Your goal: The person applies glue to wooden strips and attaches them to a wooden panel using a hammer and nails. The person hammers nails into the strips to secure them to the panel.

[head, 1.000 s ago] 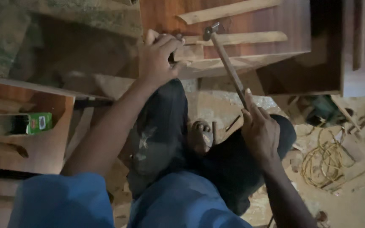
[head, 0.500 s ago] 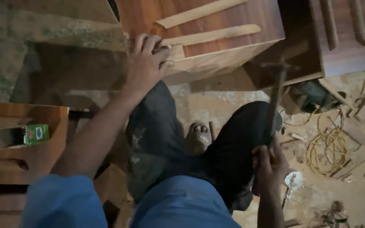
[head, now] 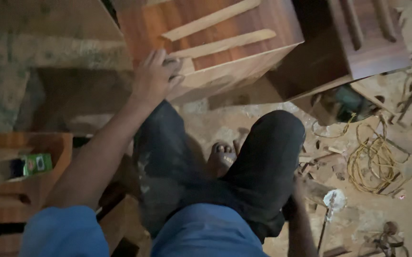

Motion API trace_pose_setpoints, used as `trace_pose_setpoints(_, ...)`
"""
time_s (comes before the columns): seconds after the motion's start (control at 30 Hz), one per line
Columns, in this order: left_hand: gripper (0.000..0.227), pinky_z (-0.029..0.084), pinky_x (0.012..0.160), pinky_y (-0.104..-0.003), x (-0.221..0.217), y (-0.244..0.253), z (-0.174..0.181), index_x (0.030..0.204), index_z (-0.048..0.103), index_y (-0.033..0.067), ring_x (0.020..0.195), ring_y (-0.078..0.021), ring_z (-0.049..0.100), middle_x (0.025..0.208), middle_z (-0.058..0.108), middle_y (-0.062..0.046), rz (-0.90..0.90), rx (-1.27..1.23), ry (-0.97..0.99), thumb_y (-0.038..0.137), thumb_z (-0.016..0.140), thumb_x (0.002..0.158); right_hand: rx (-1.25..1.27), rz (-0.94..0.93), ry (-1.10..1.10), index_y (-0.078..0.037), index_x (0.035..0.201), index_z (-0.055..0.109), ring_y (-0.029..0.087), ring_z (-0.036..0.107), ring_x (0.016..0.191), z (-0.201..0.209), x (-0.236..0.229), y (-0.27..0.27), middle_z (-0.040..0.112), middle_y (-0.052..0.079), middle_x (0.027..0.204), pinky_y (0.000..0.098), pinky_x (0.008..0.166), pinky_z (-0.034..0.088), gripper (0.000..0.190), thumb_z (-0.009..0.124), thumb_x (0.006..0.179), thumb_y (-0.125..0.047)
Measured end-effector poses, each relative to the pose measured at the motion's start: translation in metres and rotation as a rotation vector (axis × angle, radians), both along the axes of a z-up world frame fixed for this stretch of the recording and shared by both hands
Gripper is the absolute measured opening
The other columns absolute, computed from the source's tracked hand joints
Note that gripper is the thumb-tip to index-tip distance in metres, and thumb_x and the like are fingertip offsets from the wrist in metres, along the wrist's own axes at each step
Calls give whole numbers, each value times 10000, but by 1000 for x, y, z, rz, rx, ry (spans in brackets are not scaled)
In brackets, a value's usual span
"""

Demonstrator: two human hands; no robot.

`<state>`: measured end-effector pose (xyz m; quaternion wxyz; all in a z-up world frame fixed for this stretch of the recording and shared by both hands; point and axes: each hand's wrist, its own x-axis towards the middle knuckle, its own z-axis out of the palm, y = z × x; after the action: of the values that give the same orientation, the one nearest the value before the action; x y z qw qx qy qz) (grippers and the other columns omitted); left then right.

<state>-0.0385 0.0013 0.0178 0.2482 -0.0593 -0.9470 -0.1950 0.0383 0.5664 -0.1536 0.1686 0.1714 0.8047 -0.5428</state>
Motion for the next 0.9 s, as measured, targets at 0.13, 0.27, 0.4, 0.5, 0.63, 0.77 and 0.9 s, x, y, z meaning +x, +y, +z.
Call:
trace_pose_setpoints(0.13, 337, 504, 951, -449, 4, 0, 0, 1143, 724, 89, 1127, -313, 578, 1152, 581, -100, -72, 98, 73, 250, 824, 864, -57, -43, -94, 48, 1287, 655, 258, 685, 890, -37, 34, -20, 731, 170, 1048, 388, 752, 553, 339, 609, 997, -121)
trace_pose_setpoints(0.27, 245, 483, 949, -466, -12, -9, -6, 995, 767, 96, 1082, -342, 566, 1101, 599, -151, -42, 117, 1, 281, 826, 845, -32, -138, -73, 32, 1294, 662, 267, 680, 903, -20, 44, -39, 727, 170, 1067, 389, 767, 548, 336, 608, 1005, -131)
trace_pose_setpoints(0.4, 181, 482, 1066, -450, -60, -56, -20, 1066, 778, 130, 1195, -322, 604, 1228, 662, -125, 28, 257, 41, 299, 735, 1019, 61, -282, 29, 15, 1301, 669, 275, 675, 916, 32, 37, -47, 722, 169, 1086, 389, 782, 543, 333, 608, 1013, -140)
trace_pose_setpoints(0.5, 356, 438, 1045, -502, -101, -95, -38, 1237, 723, 58, 1186, -380, 572, 1275, 659, -160, 188, 162, 189, 304, 752, 981, 184, -399, 163, 3, 1306, 674, 281, 671, 926, 83, 17, -53, 719, 169, 1101, 389, 794, 539, 331, 607, 1019, -147)
trace_pose_setpoints(0.63, 428, 410, 1053, -543, -126, -108, -60, 1232, 710, 68, 1151, -397, 552, 1169, 659, -165, 364, 165, -45, 379, 775, 945, 367, -448, 450, -14, 1313, 681, 290, 666, 939, 154, -13, -68, 715, 168, 1119, 390, 809, 534, 329, 606, 1027, -157)
trace_pose_setpoints(0.77, 457, 474, 896, -542, -108, -99, -53, 1146, 737, 55, 1056, -451, 587, 1105, 678, -221, 411, 139, -58, 435, 772, 895, 321, -74, 866, 13, 1326, 652, 287, 667, 1171, 185, -39, -121, 703, 188, 1261, 380, 1015, 504, 347, 645, 998, -102)
trace_pose_setpoints(0.9, 467, 521, 802, -545, -65, -75, -30, 1056, 741, 32, 929, -444, 661, 998, 709, -240, 466, 192, -178, 482, 718, 934, -250, 415, 715, -14, 1570, 379, 296, 486, 1430, 158, -71, -237, 473, 216, 1585, 399, 1138, 416, 664, 662, 974, -92)
